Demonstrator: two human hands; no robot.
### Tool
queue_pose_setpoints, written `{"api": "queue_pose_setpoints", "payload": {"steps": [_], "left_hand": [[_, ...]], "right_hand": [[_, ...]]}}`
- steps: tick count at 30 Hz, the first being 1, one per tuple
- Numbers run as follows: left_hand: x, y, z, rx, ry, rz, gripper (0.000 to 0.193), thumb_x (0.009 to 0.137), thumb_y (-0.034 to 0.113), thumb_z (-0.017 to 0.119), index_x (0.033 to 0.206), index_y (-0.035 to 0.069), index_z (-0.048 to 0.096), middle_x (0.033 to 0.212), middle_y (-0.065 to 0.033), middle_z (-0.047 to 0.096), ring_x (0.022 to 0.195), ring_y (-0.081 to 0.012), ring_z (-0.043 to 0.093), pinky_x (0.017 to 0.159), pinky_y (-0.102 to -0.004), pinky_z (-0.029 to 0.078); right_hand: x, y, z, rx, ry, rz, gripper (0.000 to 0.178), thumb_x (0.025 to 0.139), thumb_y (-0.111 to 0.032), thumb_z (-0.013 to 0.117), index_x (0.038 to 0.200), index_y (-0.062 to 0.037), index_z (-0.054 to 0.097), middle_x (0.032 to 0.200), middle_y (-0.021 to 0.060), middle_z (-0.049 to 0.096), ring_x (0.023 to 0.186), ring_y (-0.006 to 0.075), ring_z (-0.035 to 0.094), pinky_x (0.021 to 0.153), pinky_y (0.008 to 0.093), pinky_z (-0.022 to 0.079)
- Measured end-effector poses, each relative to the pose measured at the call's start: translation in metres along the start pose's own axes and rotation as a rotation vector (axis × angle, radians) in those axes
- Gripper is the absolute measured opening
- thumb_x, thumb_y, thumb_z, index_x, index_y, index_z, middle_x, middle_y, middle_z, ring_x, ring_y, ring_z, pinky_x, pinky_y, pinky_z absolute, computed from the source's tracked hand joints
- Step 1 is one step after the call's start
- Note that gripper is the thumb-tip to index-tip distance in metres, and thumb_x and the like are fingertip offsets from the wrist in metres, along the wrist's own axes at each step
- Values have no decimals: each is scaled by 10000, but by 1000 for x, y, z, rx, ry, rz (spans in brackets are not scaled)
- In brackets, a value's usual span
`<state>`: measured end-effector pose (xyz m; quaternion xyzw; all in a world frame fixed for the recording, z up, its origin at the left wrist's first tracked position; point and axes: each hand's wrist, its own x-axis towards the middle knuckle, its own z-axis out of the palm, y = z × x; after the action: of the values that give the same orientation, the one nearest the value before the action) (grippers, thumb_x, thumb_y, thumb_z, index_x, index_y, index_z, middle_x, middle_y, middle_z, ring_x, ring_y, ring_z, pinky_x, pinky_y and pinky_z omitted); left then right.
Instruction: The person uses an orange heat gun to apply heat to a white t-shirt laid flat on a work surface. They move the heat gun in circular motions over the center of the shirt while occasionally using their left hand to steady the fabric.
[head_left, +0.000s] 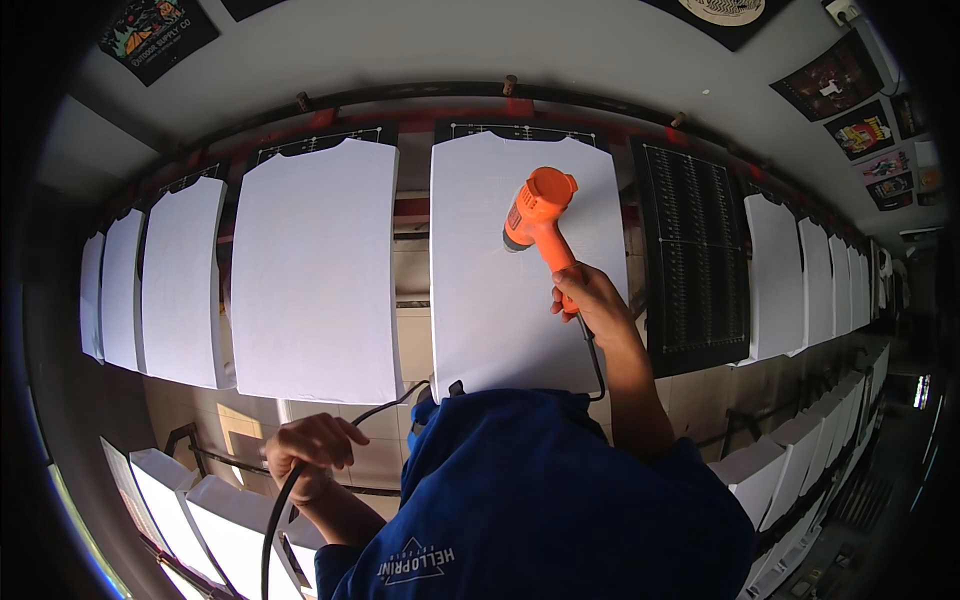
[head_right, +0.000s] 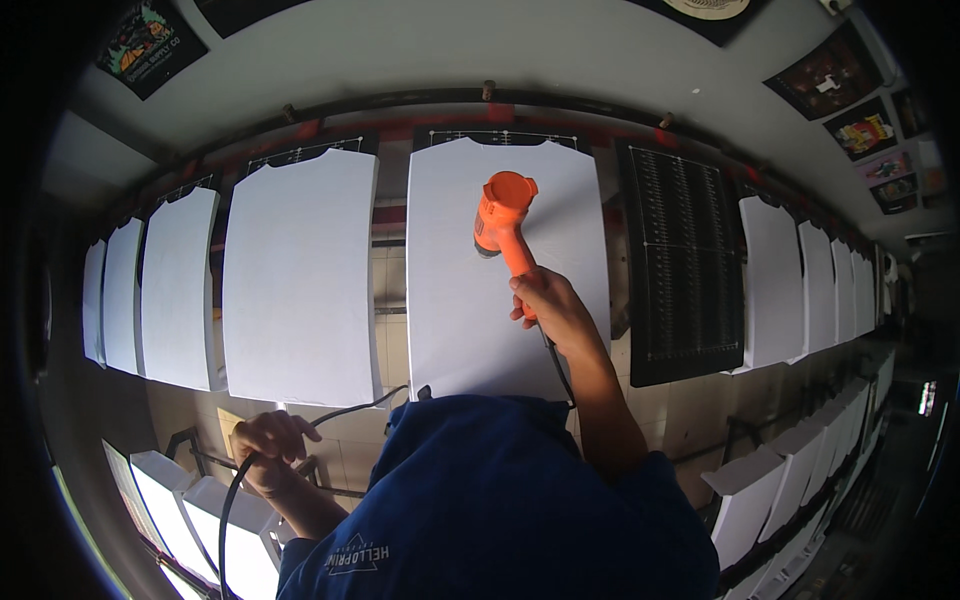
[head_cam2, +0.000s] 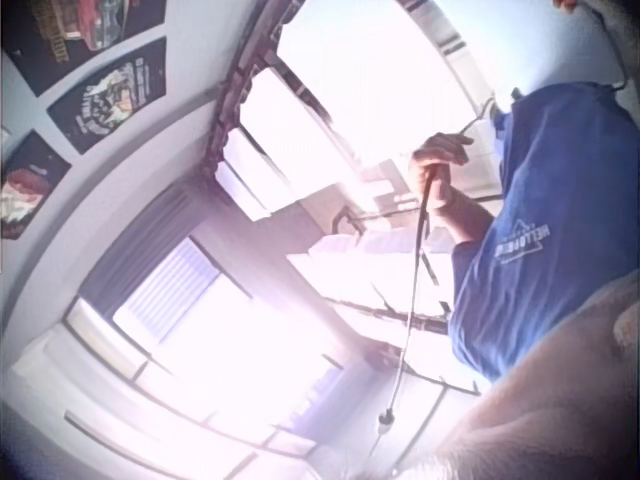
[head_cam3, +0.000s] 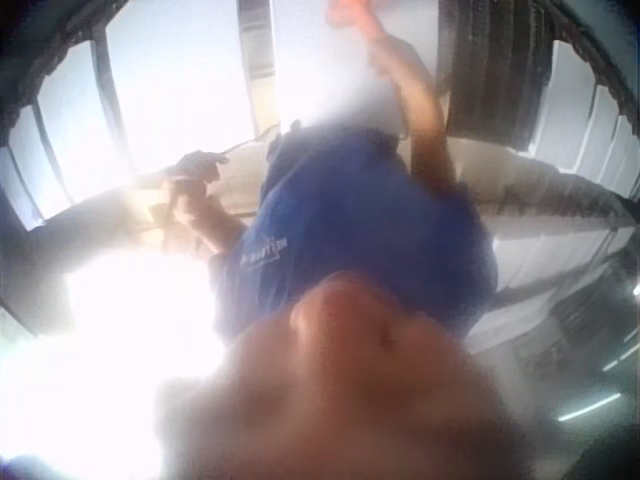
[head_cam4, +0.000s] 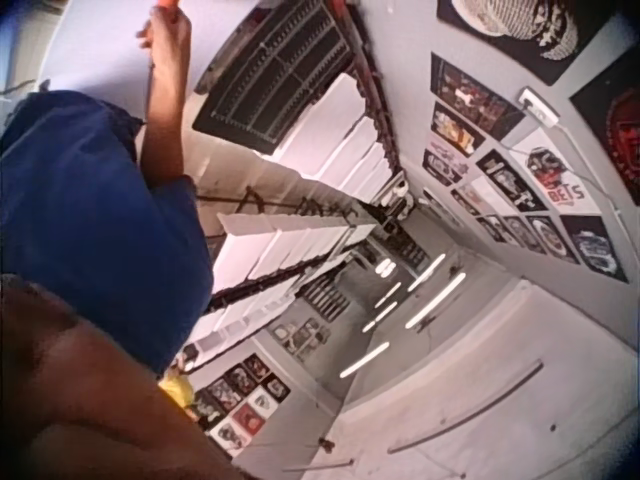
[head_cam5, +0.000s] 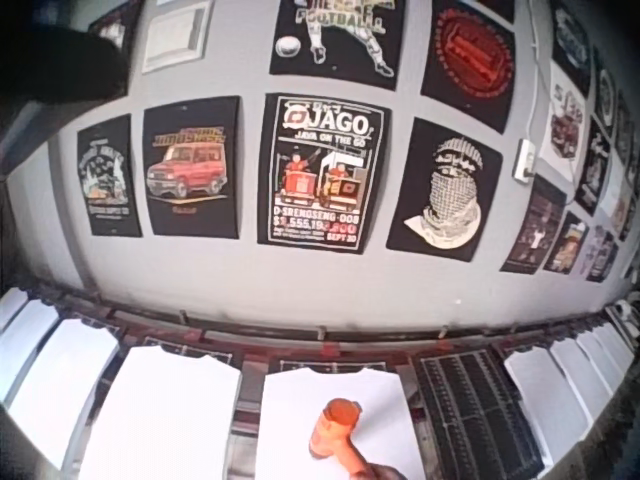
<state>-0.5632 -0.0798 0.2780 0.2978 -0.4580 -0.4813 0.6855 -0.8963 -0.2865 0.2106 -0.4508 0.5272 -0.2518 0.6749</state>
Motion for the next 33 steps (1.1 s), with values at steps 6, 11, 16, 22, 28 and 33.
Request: {"api": "queue_pose_setpoints", "payload": {"steps": [6, 11, 16, 22, 28, 33], "left_hand": [[-9, -34, 2, 157, 413, -42, 562, 919, 583, 405, 965, 35, 517, 657, -79, 492, 597, -185, 520, 643, -379, 505], [-24, -82, -2, 562, 622, 17, 440, 1019, 453, 279, 996, 33, 410, 715, -102, 516, 606, -165, 535, 683, -369, 523], [-49, -110, -16, 594, 762, -59, 400, 1029, 403, 278, 1008, 27, 411, 729, -100, 524, 603, -157, 534, 696, -354, 529], [-81, -145, -31, 552, 855, -229, 389, 1038, 350, 262, 1102, -1, 416, 727, -96, 522, 603, -148, 527, 683, -342, 529], [-113, -168, -35, 562, 850, -430, 420, 1041, 360, 242, 1096, 0, 452, 657, -60, 493, 541, -124, 497, 585, -296, 505], [-137, -171, -48, 614, 903, -414, 400, 1043, 340, 263, 1077, 0, 471, 629, -47, 467, 520, -114, 452, 542, -262, 463]], "right_hand": [[3, -6, 22, -75, -66, -9, 293, 902, -316, 607, 954, -33, 554, 727, 23, 561, 648, 117, 573, 534, 254, 442], [9, -10, 30, -35, -128, 26, 289, 903, -321, 612, 946, -41, 554, 743, 20, 561, 660, 113, 576, 544, 254, 442], [14, -4, 39, -51, -152, 6, 298, 906, -320, 614, 953, -32, 553, 752, 20, 565, 662, 111, 582, 548, 248, 452], [-4, -5, 44, -84, -203, 46, 301, 910, -298, 606, 985, -11, 554, 758, 26, 567, 662, 116, 585, 545, 246, 453], [-14, -1, 45, -85, -252, 59, 314, 910, -295, 610, 995, 0, 546, 776, 39, 573, 666, 127, 589, 538, 249, 449], [-6, -4, 37, -80, -163, 70, 290, 896, -290, 603, 969, -14, 554, 761, 35, 575, 671, 121, 592, 561, 254, 458]]}}
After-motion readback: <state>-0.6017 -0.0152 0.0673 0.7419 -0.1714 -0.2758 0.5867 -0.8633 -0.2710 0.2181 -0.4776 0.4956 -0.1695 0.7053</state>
